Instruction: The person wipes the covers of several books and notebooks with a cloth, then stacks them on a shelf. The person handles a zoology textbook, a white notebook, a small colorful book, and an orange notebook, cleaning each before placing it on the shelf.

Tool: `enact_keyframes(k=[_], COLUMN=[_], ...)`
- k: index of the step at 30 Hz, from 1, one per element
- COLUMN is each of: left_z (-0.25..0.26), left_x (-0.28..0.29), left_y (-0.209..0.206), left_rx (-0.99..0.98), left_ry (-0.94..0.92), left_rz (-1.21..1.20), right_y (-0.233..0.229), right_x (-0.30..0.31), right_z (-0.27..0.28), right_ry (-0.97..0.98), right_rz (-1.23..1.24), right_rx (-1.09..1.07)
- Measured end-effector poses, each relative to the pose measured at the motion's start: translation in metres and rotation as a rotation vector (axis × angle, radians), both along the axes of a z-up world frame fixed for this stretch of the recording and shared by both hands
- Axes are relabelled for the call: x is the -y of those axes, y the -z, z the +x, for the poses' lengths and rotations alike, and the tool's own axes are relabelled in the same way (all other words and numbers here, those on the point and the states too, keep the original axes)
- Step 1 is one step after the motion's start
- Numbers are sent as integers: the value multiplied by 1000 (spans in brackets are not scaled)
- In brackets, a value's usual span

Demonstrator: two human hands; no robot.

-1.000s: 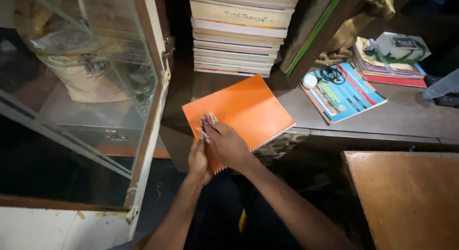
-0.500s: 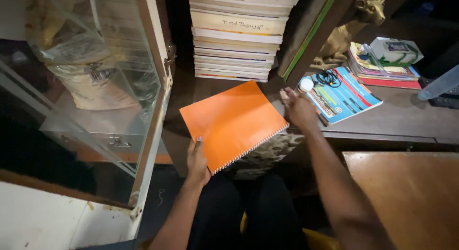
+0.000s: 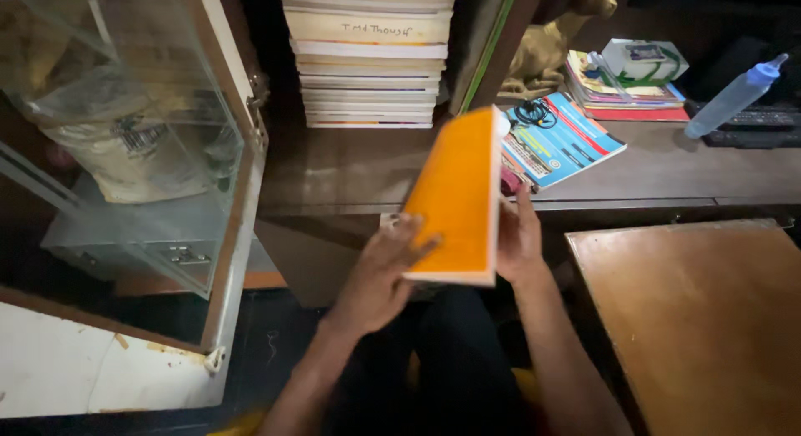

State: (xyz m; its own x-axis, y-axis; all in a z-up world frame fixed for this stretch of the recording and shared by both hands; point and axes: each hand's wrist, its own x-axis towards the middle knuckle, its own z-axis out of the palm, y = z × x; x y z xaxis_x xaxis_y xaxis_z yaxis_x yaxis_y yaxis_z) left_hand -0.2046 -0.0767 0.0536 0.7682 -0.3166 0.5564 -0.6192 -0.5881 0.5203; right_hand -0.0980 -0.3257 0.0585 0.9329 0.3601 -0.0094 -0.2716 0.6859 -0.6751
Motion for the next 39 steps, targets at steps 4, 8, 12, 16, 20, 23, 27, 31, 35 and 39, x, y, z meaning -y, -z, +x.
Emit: enact_keyframes(k=[4, 8, 12, 16, 20, 23, 27, 31, 35, 39], left_z=[-14, -11, 20, 39, 43, 50, 66, 72, 38, 2], left_x=[22, 25, 17, 13, 3, -26, -50, -68, -67, -29], left_y=[-4, 12, 30, 41, 36, 14, -25, -44, -17, 22], left_rx=[-132, -196, -522, -1009, -962, -802, -671, -798, -858, -885], left_ry=[171, 258, -162, 3, 144, -7, -181, 26, 350, 812], left_rz=[200, -12, -475, -969, -1199, -849, -374, -630, -1603, -1657], right_y=[7, 25, 31, 34, 38, 34, 26, 28, 28, 31], right_x=[19, 38, 48, 36, 31, 33, 19, -7, -23, -38], right_z=[-13, -23, -32, -25, -15, -5, 3, 3, 3, 0], right_ry=[158, 195, 86, 19, -78, -114, 9, 139, 243, 339], right_rz=[-361, -544, -374, -249, -256, -374, -616, -492, -199, -41], right_rx=[21, -16, 14, -15, 78, 167, 7, 173, 74, 71])
